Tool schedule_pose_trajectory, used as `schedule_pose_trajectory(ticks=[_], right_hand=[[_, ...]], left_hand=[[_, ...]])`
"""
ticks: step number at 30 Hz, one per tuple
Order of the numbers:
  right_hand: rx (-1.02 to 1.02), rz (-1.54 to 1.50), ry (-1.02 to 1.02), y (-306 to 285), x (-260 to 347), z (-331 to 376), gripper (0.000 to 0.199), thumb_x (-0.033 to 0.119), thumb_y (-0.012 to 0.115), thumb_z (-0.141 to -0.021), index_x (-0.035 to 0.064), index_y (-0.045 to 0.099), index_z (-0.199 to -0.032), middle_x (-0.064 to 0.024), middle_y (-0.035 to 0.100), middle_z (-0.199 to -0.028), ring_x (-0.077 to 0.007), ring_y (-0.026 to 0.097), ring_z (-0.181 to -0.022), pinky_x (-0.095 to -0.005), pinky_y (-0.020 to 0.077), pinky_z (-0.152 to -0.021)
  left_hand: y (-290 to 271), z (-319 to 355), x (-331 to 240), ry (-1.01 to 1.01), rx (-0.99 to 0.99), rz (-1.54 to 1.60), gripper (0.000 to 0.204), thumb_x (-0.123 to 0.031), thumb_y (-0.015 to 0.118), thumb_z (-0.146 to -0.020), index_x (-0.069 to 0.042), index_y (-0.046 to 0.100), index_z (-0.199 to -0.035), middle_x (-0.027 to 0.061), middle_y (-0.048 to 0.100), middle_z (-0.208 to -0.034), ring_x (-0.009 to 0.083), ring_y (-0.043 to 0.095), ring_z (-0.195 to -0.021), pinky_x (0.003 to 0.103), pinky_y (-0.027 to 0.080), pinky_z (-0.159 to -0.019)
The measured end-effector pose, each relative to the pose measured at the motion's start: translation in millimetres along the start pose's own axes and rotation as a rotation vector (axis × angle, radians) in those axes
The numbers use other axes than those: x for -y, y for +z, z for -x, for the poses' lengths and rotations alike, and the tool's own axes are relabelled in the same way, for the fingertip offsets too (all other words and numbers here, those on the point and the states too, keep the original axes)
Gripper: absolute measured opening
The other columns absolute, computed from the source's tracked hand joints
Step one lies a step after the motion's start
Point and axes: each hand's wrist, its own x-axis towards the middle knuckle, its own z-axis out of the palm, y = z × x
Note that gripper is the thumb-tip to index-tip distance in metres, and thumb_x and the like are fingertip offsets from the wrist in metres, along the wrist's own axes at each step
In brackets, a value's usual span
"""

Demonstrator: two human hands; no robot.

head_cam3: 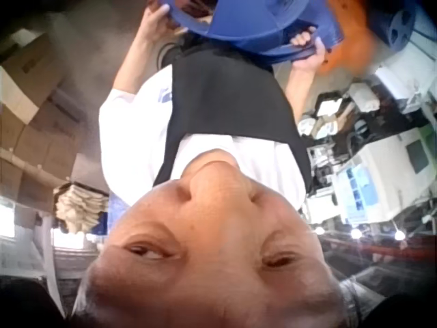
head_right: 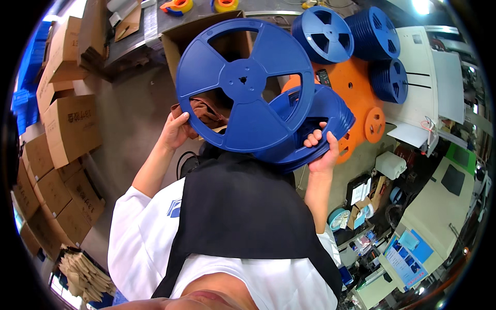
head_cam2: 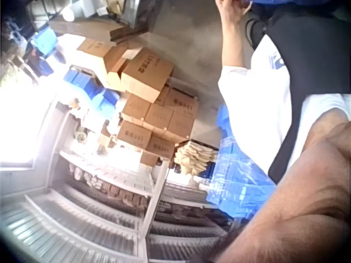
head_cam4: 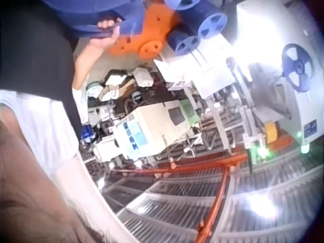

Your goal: The person prepares an empty cardboard box and then wipes several blue plastic reels with a brown cloth before placing them inside the box.

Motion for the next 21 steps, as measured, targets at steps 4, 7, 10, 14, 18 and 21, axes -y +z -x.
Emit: schedule_pose_trajectory(ticks=[4,7,10,14,18,21], right_hand=[[-0.111,0.074,-0.035,-2,3,4,0.032,0.021,0.056,-0.083,0.0035,0.051,-0.109,-0.0080,0.055,-0.084,-0.0175,0.052,-0.070,-0.0319,0.0456,-0.065],[-0.130,0.109,-0.040,-3,2,5,0.030,0.020,0.055,-0.083,0.0038,0.051,-0.107,-0.0073,0.054,-0.083,-0.0173,0.051,-0.070,-0.0323,0.0454,-0.065],[-0.060,0.088,-0.010,-11,-1,6,0.027,0.020,0.054,-0.083,0.0042,0.051,-0.105,-0.0058,0.051,-0.079,-0.0164,0.049,-0.069,-0.0323,0.0449,-0.066],[0.018,0.049,0.025,-4,-2,6,0.026,0.019,0.053,-0.084,0.0042,0.051,-0.105,-0.0029,0.045,-0.072,-0.0138,0.045,-0.064,-0.0302,0.0428,-0.065],[0.086,0.016,0.032,0,-2,8,0.026,0.018,0.052,-0.084,0.0035,0.050,-0.105,-0.0016,0.041,-0.068,-0.0120,0.041,-0.060,-0.0276,0.0387,-0.060],[0.215,-0.036,0.034,4,2,10,0.029,0.020,0.054,-0.081,0.0044,0.049,-0.106,-0.0018,0.040,-0.063,-0.0121,0.039,-0.055,-0.0277,0.0361,-0.055]], left_hand=[[-17,4,6,-0.003,0.025,0.015,0.037,-0.011,0.058,-0.085,-0.001,0.049,-0.119,0.0109,0.059,-0.112,0.0202,0.057,-0.105,0.036,0.047,-0.091],[-19,4,5,0.059,-0.058,-0.077,0.038,-0.013,0.057,-0.086,0.001,0.048,-0.121,0.0129,0.058,-0.114,0.0216,0.057,-0.107,0.036,0.047,-0.092],[-31,1,-6,0.089,-0.134,-0.279,0.035,-0.014,0.052,-0.089,0.004,0.049,-0.119,0.0118,0.059,-0.112,0.0213,0.057,-0.103,0.033,0.044,-0.093],[-70,-44,19,0.170,-0.381,-1.146,0.034,-0.013,0.052,-0.087,0.000,0.049,-0.118,0.0165,0.063,-0.100,0.0296,0.058,-0.101,0.035,0.045,-0.088],[-95,-89,45,0.096,-0.316,-1.431,0.031,-0.012,0.053,-0.085,-0.002,0.050,-0.115,0.0194,0.062,-0.097,0.0346,0.056,-0.101,0.039,0.045,-0.085],[-134,-115,84,0.115,-0.462,-1.830,0.028,-0.013,0.050,-0.087,-0.010,0.053,-0.115,0.0125,0.065,-0.092,0.0277,0.062,-0.089,0.036,0.048,-0.072]])
